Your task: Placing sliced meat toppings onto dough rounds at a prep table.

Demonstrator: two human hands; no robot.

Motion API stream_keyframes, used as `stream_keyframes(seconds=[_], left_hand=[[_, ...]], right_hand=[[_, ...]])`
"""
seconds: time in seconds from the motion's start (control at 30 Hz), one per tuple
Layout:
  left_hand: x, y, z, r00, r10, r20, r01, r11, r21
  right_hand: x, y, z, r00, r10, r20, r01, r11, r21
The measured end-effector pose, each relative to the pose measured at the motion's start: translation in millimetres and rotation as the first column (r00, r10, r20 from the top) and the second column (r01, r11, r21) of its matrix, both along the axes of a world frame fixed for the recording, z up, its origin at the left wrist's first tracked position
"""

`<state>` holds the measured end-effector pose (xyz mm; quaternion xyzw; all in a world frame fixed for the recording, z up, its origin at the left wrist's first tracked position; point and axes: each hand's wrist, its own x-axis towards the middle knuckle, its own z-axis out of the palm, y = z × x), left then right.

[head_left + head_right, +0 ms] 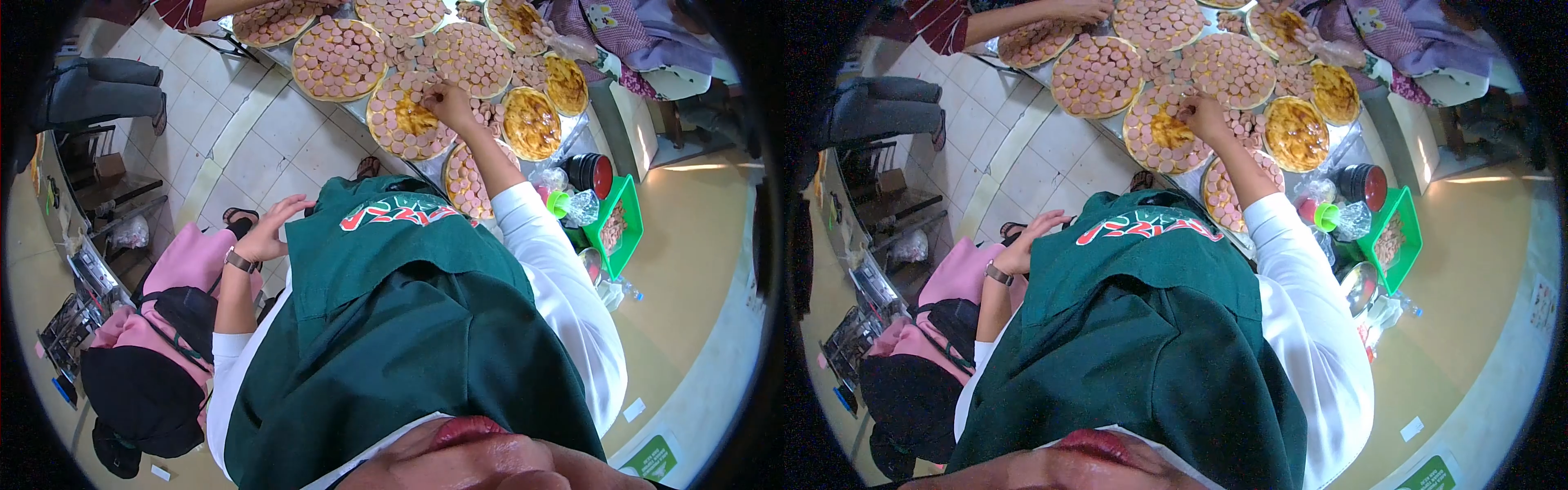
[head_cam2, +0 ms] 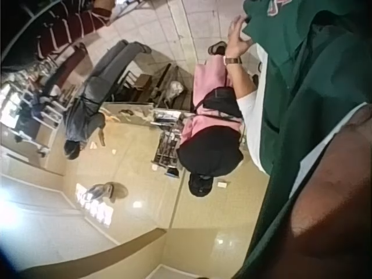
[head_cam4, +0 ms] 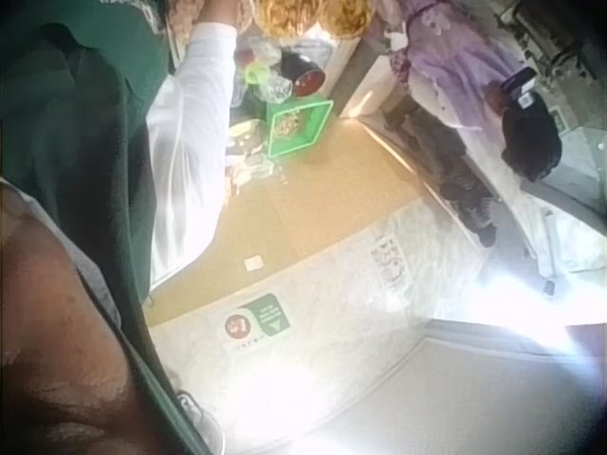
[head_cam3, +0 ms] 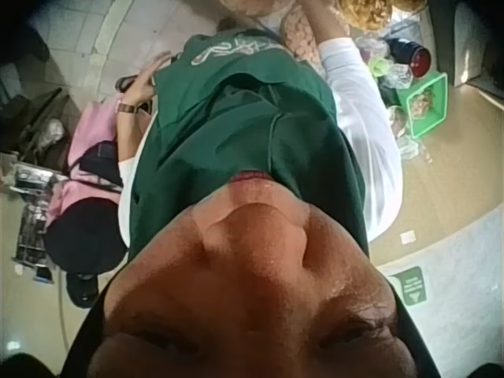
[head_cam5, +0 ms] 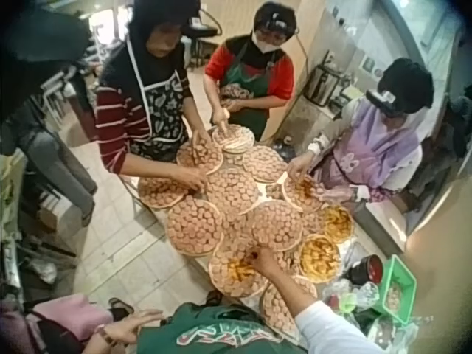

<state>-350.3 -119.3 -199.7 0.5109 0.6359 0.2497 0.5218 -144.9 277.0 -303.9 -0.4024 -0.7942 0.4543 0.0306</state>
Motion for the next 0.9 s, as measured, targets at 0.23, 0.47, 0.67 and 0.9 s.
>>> stream_keyframes(seconds=[0.23,0.47,0.67,0.9], left_hand=[[4,6,20,0.997,-0.064,0.05,0.064,0.998,0.005],[10,-1,28,0.99,-0.13,-0.056,0.127,0.99,-0.053],[17,1,33,0.998,-0.046,-0.032,0.044,0.997,-0.055],[32,2,49,0.968,0.071,-0.242,-0.061,0.997,0.052]], right_hand=[[10,1,-1,0.988,-0.021,-0.152,0.041,0.991,0.129],[25,-19,0,0.994,0.105,-0.014,-0.095,0.944,0.317],[31,-14,-5,0.98,0.124,-0.152,-0.07,0.945,0.32],[40,-19,2,0.974,0.013,-0.227,0.011,0.995,0.104]])
